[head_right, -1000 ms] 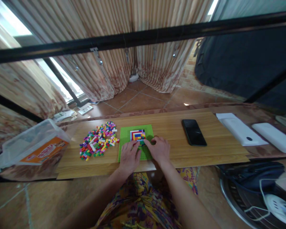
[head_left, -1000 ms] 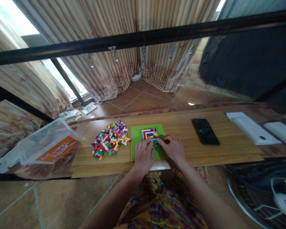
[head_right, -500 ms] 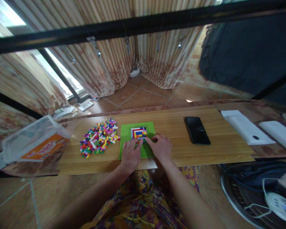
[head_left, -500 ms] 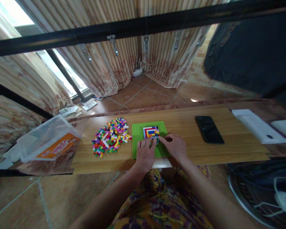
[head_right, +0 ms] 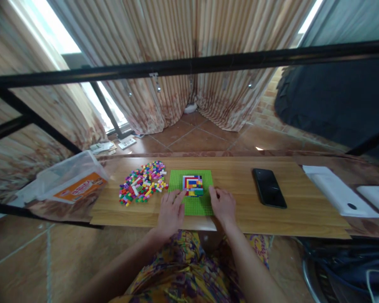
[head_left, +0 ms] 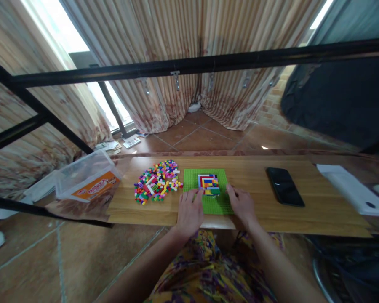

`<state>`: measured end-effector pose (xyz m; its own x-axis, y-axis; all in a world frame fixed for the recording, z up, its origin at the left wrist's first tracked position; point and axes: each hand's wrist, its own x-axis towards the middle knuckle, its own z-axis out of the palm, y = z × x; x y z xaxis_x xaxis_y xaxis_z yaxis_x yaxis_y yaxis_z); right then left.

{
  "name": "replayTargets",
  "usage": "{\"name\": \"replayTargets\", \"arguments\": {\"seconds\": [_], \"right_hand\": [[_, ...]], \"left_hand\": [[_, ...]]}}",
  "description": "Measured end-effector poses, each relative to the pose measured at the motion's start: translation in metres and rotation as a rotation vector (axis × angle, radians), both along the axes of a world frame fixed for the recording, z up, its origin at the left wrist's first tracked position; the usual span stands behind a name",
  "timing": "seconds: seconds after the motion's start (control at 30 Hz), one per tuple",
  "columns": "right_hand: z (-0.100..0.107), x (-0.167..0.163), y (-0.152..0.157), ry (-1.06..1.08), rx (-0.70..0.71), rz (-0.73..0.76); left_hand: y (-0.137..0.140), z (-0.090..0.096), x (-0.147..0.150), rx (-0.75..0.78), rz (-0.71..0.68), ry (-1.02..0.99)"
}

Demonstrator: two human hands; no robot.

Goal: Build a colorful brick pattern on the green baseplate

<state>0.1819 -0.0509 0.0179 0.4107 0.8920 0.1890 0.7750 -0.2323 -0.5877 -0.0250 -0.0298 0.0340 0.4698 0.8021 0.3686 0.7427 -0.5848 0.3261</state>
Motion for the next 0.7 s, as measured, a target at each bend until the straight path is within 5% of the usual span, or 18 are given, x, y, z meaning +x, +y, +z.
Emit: {"name": "replayTargets", "arguments": {"seconds": [0.3,0.7], "right_hand": [[-0.017,0.001,-0.009,-0.099,0.098,-0.041],[-0.018,0.001,-0.010,-0.126,0.159,-0.032]], "left_hand": [[0.041,0.001,-0.073,0.073,0.321,-0.065],[0.062,0.009,-0.039,0.013,0.193,0.135]]}}
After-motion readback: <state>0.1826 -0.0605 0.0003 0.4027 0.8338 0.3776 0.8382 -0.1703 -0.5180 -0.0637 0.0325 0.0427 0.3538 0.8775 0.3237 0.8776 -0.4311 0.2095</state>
